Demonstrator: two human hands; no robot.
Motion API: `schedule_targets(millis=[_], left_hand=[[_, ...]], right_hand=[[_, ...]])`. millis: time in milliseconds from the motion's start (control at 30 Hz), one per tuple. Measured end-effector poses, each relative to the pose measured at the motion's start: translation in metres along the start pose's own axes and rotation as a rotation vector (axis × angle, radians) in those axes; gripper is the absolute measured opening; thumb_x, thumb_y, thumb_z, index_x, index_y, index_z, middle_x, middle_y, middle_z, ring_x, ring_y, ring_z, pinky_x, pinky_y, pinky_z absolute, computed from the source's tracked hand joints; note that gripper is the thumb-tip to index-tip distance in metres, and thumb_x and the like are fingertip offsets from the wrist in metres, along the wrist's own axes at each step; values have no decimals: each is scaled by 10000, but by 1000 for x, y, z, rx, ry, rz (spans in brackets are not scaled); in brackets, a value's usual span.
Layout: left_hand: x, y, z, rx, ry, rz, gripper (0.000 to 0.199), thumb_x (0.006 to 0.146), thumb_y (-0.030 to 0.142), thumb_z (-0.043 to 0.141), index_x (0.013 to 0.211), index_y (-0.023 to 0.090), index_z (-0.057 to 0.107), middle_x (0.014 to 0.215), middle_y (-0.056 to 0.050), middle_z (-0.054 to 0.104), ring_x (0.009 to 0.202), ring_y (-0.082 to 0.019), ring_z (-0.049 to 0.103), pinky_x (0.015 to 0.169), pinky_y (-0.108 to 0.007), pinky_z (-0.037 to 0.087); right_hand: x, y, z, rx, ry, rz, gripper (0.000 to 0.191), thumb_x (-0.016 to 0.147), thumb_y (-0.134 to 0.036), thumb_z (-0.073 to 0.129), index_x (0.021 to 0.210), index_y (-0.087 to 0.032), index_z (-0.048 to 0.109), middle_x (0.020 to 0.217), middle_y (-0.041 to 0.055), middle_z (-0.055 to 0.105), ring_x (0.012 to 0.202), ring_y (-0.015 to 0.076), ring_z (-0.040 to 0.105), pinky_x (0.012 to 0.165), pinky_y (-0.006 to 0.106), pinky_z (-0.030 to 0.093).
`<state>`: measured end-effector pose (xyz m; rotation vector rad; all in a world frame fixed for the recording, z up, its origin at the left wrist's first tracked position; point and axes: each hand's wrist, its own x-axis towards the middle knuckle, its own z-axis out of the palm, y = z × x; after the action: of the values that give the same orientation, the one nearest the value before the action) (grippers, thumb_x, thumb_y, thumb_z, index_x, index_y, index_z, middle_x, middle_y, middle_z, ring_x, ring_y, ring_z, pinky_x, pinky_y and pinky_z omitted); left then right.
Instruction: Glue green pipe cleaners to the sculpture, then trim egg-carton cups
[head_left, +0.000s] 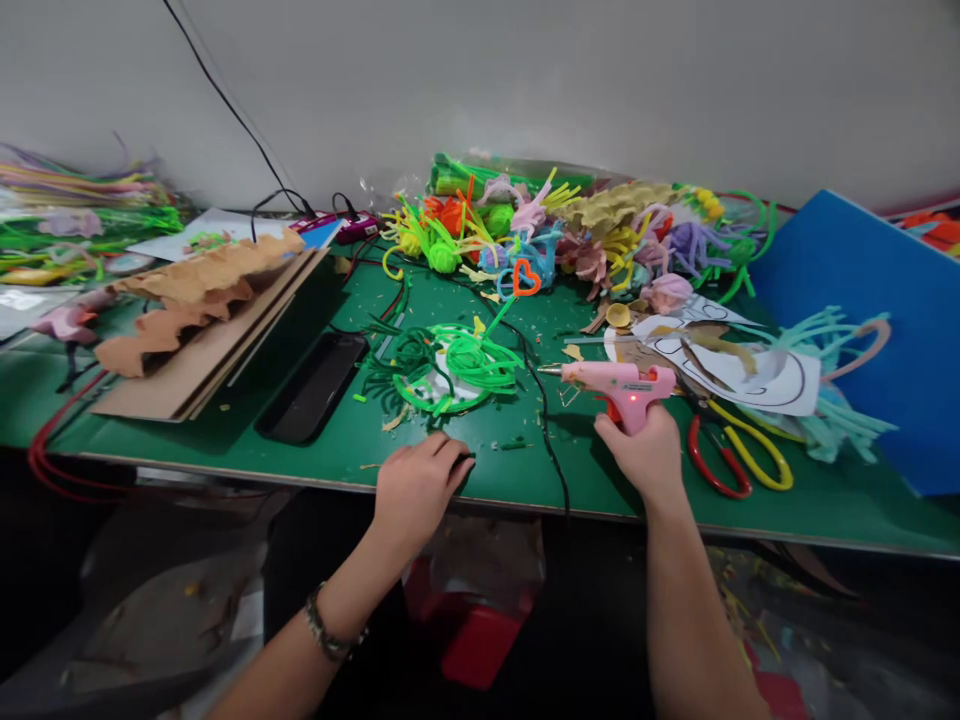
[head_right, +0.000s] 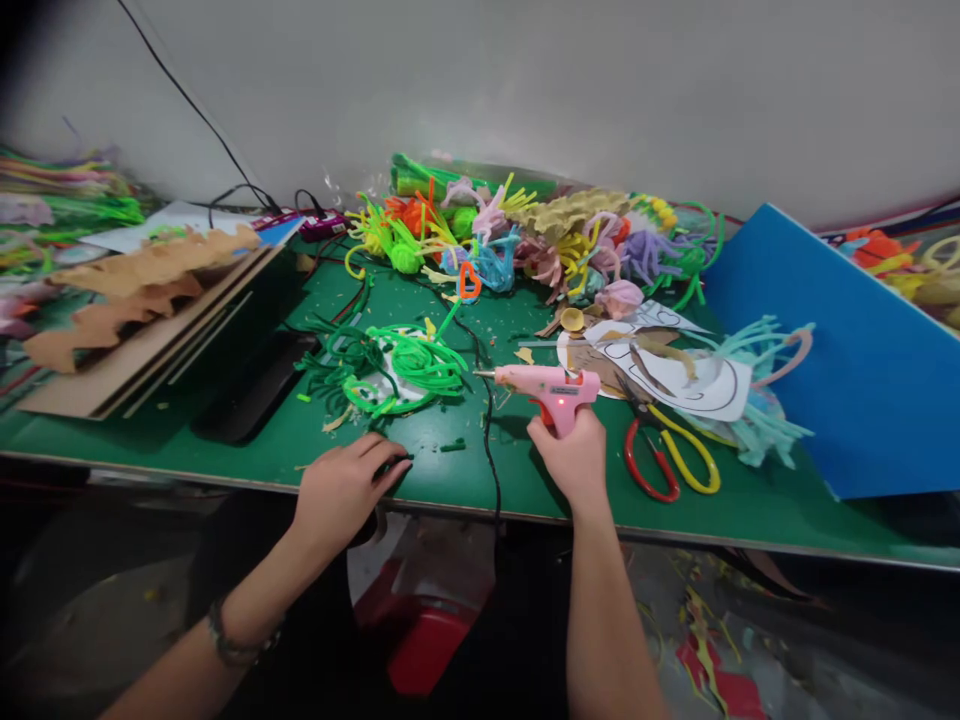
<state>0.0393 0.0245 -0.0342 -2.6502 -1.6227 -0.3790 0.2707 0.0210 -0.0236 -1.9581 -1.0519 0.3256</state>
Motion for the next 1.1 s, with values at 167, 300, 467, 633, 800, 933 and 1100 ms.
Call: schedule_targets(millis=[167,300,467,633,800,933,1100], left_hand=[[0,-1,0,-32,-17,12,168,841,249,480,795,212,638,748,-10,648,606,-141,600,540,-242,397],[0,-3,-3,-114,-125,-60,160,841,228,474,833,202,631,817,-15,646,657,-149,613,539,-231,420],[0,-6,-9,-195,-190,-156,130,826,191,494,843,183,623,819,-20,635,681,-143,612,564,-223,440],[-2,-8,-7,-135,-151,-131,118,819,217,512,814,176,622,789,-21,634,636,-148,609,518,-228,411],[-4,-11,-5,-61,-100,-82,153,818,225,486,787,190,632,750,-19,629,575,-146,581,472,-237,347],[-1,-13,-7,-347,-141,-148,173,811,244,453,776,189,613,745,-12,612,593,-128,548,514,-229,351],[14,-8,-12,-1093,-230,-239,172,758,311,450,700,168,524,613,23,493,533,-86,425,508,-210,326]], right_hand=[[-1,0,1,1,-2,-14,235,478,-398,530,518,-228,372,442,-51,385,433,101,346,427,266,322],[-1,-2,0,-6,1,-4,237,470,-398,528,520,-229,369,445,-47,387,435,102,354,434,271,328],[-1,-3,0,-24,-7,9,233,466,-399,534,507,-224,385,437,-45,386,427,101,353,430,272,316],[-1,-3,1,-48,-4,13,238,472,-398,539,513,-224,382,441,-45,380,425,99,346,422,269,310],[-1,-2,1,-72,14,5,250,475,-400,543,521,-226,370,445,-45,370,427,95,338,409,266,316],[-5,-7,0,-55,36,12,266,464,-409,548,512,-226,362,434,-47,365,407,87,334,376,251,301],[-19,-22,-1,14,20,-80,237,472,-387,531,459,-223,362,394,-40,370,355,77,337,327,230,274]])
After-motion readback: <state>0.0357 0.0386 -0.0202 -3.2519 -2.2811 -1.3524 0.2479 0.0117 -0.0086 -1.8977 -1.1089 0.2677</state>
